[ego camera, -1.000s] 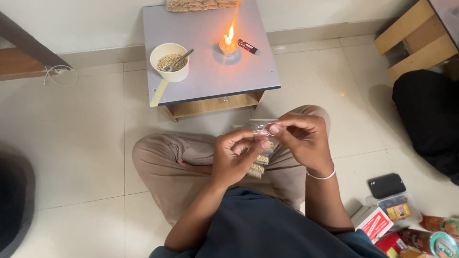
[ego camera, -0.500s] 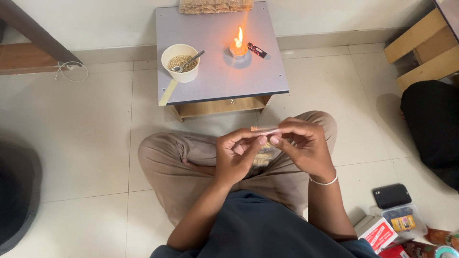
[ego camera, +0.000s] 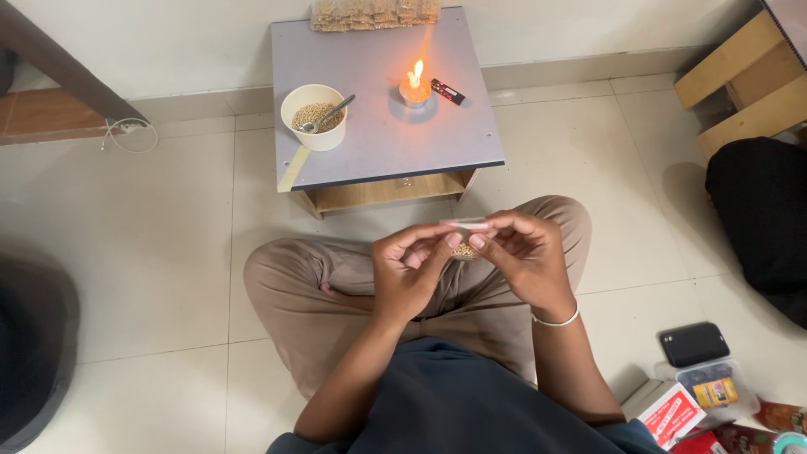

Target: Filling small plastic pouches with grains and sealing them using heat from a candle.

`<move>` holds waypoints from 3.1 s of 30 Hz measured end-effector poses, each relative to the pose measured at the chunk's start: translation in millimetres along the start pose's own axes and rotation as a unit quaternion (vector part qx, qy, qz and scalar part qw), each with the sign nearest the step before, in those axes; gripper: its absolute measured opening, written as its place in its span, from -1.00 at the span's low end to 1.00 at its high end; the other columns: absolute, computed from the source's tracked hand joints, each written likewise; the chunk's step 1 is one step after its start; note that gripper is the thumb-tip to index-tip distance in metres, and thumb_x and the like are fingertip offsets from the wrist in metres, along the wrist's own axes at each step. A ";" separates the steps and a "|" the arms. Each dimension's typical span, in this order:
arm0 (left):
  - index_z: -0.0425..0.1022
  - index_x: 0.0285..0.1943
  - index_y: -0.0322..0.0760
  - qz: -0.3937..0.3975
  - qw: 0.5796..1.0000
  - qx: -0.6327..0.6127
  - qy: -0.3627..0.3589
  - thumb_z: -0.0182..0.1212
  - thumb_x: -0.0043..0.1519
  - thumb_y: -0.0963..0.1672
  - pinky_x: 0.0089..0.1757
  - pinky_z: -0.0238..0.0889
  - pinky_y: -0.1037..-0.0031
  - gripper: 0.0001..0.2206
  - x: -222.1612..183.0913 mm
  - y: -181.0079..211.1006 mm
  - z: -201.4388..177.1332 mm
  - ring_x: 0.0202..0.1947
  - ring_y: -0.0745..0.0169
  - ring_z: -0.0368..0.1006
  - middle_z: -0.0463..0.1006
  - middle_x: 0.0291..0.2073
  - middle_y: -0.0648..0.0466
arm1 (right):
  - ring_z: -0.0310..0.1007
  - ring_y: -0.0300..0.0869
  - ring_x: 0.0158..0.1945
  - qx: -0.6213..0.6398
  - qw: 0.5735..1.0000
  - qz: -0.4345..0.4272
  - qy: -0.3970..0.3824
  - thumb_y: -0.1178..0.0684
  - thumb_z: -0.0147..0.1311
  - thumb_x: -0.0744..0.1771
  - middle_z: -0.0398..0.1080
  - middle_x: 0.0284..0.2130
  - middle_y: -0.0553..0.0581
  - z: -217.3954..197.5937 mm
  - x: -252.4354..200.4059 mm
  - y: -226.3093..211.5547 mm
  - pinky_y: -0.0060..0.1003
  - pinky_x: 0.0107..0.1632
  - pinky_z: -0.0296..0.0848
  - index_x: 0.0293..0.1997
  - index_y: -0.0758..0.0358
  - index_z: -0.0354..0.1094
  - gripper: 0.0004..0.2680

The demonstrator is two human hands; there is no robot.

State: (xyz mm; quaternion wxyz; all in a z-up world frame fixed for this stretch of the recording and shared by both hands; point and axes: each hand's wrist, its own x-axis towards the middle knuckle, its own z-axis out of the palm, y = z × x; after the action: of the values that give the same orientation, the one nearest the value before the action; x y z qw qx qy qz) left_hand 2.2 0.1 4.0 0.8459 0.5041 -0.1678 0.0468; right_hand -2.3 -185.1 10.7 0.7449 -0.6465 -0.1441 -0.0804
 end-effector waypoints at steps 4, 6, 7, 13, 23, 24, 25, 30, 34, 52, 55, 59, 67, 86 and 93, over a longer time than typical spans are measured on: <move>0.46 0.12 -0.51 -0.045 0.999 0.014 0.023 0.29 0.28 -0.32 -0.17 0.42 0.60 -0.75 2.2 12.6 3.8 -0.17 0.39 0.55 0.65 -0.18 -0.13 | 0.52 -0.29 -0.13 0.000 1.000 0.008 0.016 0.38 0.20 0.33 0.51 -0.22 0.12 7.4 3.3 -12.3 -0.40 -0.08 0.54 -0.03 0.42 0.40 -0.84; 0.32 0.17 -0.40 0.000 0.999 0.018 0.031 0.29 0.30 -0.29 -0.15 0.46 0.61 -0.69 2.5 15.7 4.1 -0.18 0.37 0.60 0.68 -0.22 -0.15 | 0.54 -0.30 -0.16 -0.001 0.999 0.020 0.032 0.37 0.21 0.32 0.53 -0.26 0.13 14.7 6.9 -25.8 -0.41 -0.09 0.55 0.02 0.37 0.30 -0.78; 0.32 0.17 -0.40 0.000 0.999 0.019 0.030 0.29 0.30 -0.29 -0.15 0.46 0.61 -0.69 3.1 18.1 3.7 -0.18 0.37 0.60 0.68 -0.22 -0.15 | 0.54 -0.30 -0.16 0.000 0.999 0.019 0.032 0.37 0.21 0.32 0.53 -0.26 0.13 15.3 7.2 -26.7 -0.41 -0.09 0.55 0.02 0.37 0.30 -0.78; 0.57 0.06 -0.47 0.066 0.993 0.101 -0.013 0.23 0.37 -0.28 -0.01 0.54 0.51 -0.87 3.6 20.8 -1.4 -0.03 0.27 0.63 0.68 -0.04 -0.13 | 0.57 -0.29 -0.13 -0.070 0.997 -0.037 0.018 0.35 0.24 0.31 0.55 -0.24 0.12 12.7 4.9 -24.1 -0.40 -0.04 0.58 0.03 0.38 0.35 -0.77; 0.64 -0.01 -0.30 0.159 0.931 0.330 0.011 0.40 0.22 -0.26 -0.07 0.53 0.50 -0.82 10.1 44.3 4.4 -0.09 0.22 0.69 0.70 -0.12 0.00 | 0.63 -0.21 -0.20 -0.314 0.941 -0.124 0.027 0.28 0.32 0.27 0.60 -0.25 0.16 25.8 11.2 -49.9 -0.40 -0.13 0.56 -0.15 0.30 0.57 -0.87; 0.65 -0.03 -0.29 0.149 0.926 0.347 0.016 0.41 0.21 -0.25 -0.11 0.53 0.50 -0.82 10.1 44.4 3.7 -0.14 0.22 0.69 0.71 -0.15 0.01 | 0.63 -0.20 -0.20 -0.326 0.935 -0.132 0.030 0.29 0.32 0.27 0.60 -0.25 0.16 26.4 11.2 -49.3 -0.40 -0.13 0.56 -0.16 0.30 0.57 -0.87; 0.65 -0.03 -0.29 0.149 0.926 0.348 0.015 0.41 0.21 -0.25 -0.11 0.53 0.50 -0.82 11.2 44.1 3.4 -0.14 0.22 0.69 0.71 -0.15 0.01 | 0.63 -0.20 -0.20 -0.326 0.936 -0.132 0.031 0.29 0.32 0.27 0.60 -0.25 0.16 26.3 11.4 -48.5 -0.40 -0.13 0.56 -0.16 0.30 0.57 -0.87; 0.64 -0.06 -0.34 0.210 0.884 0.418 0.005 0.45 0.11 -0.21 -0.10 0.42 0.35 -0.77 22.6 64.9 12.5 -0.08 0.01 0.51 0.55 -0.15 -0.14 | 0.55 -0.20 -0.13 -0.305 0.944 -0.122 0.037 0.28 0.33 0.26 0.51 -0.19 0.14 28.5 14.5 -47.8 -0.39 -0.07 0.51 -0.17 0.28 0.56 -0.87; 0.66 -0.08 -0.29 0.193 0.899 0.391 -0.040 0.42 0.15 -0.21 -0.03 0.41 0.33 -0.83 27.0 44.4 -1.1 -0.01 -0.01 0.54 0.61 -0.06 -0.14 | 0.50 -0.19 -0.06 -0.303 0.944 -0.126 0.031 0.26 0.33 0.26 0.49 -0.14 0.14 26.7 18.8 -48.3 -0.34 0.00 0.49 -0.19 0.26 0.55 -0.88; 0.63 0.06 -0.54 -0.039 0.997 0.060 -0.024 0.28 0.36 -0.25 -0.20 0.39 0.63 -0.84 64.9 -29.1 -32.0 -0.25 0.45 0.52 0.68 -0.21 -0.05 | 0.51 -0.31 -0.17 -0.074 0.997 0.001 0.016 0.33 0.21 0.33 0.56 -0.28 0.08 -0.1 66.6 10.9 -0.39 -0.02 0.51 -0.19 0.40 0.52 -0.95; 0.62 0.03 -0.56 -0.049 0.997 0.054 -0.016 0.27 0.35 -0.24 -0.21 0.46 0.60 -0.83 78.6 -28.9 -31.7 -0.23 0.40 0.57 0.69 -0.21 -0.07 | 0.50 -0.34 -0.19 -0.037 0.998 0.031 0.042 0.31 0.20 0.33 0.54 -0.30 0.05 -0.7 77.8 19.5 -0.42 -0.07 0.51 -0.18 0.39 0.52 -0.96; 0.58 0.03 -0.56 -0.091 0.995 -0.031 -0.006 0.25 0.33 -0.21 -0.23 0.56 0.50 -0.80 97.8 -26.5 -29.5 -0.25 0.35 0.60 0.67 -0.21 -0.08 | 0.46 -0.36 -0.25 -0.023 0.996 0.045 0.071 0.27 0.20 0.36 0.53 -0.33 0.04 -1.3 94.8 30.4 -0.45 -0.15 0.49 -0.18 0.42 0.52 -0.97; 0.59 0.05 -0.60 -0.056 0.998 0.023 0.011 0.24 0.36 -0.22 -0.19 0.58 0.47 -0.80 133.2 -46.1 -41.0 -0.21 0.29 0.63 0.68 -0.19 -0.14 | 0.47 -0.36 -0.28 -0.019 0.997 0.037 0.064 0.27 0.19 0.35 0.54 -0.33 0.06 -2.5 129.4 42.6 -0.44 -0.19 0.49 -0.13 0.43 0.50 -0.94; 0.47 0.13 -0.49 -0.092 0.986 0.057 -0.128 0.33 0.27 -0.23 -0.11 0.49 0.55 -0.72 139.3 -74.1 -72.3 -0.11 0.41 0.58 0.64 -0.11 0.01 | 0.46 -0.32 -0.36 -0.013 0.997 0.047 0.063 0.25 0.19 0.37 0.53 -0.36 0.08 -11.4 161.5 61.9 -0.40 -0.25 0.50 -0.17 0.42 0.48 -0.96; 0.58 0.08 -0.54 0.001 0.999 -0.016 -0.048 0.29 0.37 -0.25 -0.02 0.48 0.48 -0.84 176.2 -89.0 -73.2 -0.09 0.35 0.58 0.67 -0.11 -0.06 | 0.45 -0.33 -0.35 0.004 0.999 0.038 0.019 0.25 0.21 0.36 0.50 -0.38 0.05 -11.5 173.1 63.0 -0.39 -0.24 0.51 -0.17 0.40 0.48 -0.96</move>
State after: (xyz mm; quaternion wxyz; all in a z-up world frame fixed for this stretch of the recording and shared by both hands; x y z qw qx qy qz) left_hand 207.1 4.4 -44.0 0.8449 0.4916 -0.2096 0.0210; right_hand 182.0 -175.4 5.2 0.7524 -0.6472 -0.1051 -0.0639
